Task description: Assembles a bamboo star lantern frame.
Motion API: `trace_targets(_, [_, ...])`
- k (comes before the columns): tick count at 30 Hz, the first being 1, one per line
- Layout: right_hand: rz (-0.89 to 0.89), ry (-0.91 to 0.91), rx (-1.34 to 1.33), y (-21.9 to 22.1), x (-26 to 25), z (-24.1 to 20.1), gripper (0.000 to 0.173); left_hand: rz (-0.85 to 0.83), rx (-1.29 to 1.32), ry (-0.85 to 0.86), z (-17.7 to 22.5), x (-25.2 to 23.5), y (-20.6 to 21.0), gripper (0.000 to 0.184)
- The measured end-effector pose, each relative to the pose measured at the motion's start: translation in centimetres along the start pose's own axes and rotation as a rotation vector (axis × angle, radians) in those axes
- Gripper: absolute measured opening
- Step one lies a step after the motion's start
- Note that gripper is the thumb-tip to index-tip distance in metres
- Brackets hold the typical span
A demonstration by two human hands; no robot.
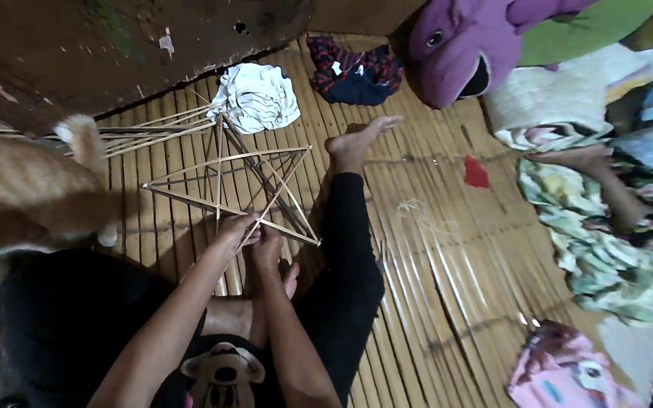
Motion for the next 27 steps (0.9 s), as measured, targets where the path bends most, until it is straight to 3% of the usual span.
trace_targets(10, [0.000, -0.006, 0.086, 0.3, -0.2, 0.2, 0.013, -0.023, -0.046, 0.047, 0.0, 0.0, 0.3, 0.029])
trace_targets(14, [-0.040, 0.010, 0.119, 0.4, -0.4, 0.2, 0.018, -0.014, -0.480, 0.254, 2.1, 4.2, -0.9, 0.034])
trace_targets(16, [-0.069, 0.039, 0.134, 0.5, -0.5, 0.2, 0.019, 0.074, -0.675, 0.416, 3.5, 6.9, -2.7, 0.034])
trace_targets(18, [-0.117, 0.077, 0.139, 0.7, -0.4, 0.5, 0.021, 0.192, -0.695, 0.553, 4.0, 8.4, -5.4, 0.032])
trace_targets(22, [-0.130, 0.092, 0.130, 0.6, -0.5, 0.5, 0.020, 0.256, -0.530, 0.404, 1.0, 6.0, -10.7, 0.034])
trace_targets(24, [-0.133, 0.092, 0.134, 0.3, -0.5, 0.3, 0.020, 0.205, -0.423, 0.285, -1.1, 4.7, -11.4, 0.035])
trace_targets(27, [-0.124, 0.060, 0.138, 0.0, -0.4, 0.2, 0.020, 0.151, -0.393, 0.240, -1.6, 4.6, -10.6, 0.036])
Point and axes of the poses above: each hand's wrist, its own x-axis away from the middle knuckle, its own y-axis out of the palm, z = x × y, the point moved 9 cm from there along -x, towards the middle knuckle, and after that the axes turned 7 degrees about x, right-handed, at the moved point
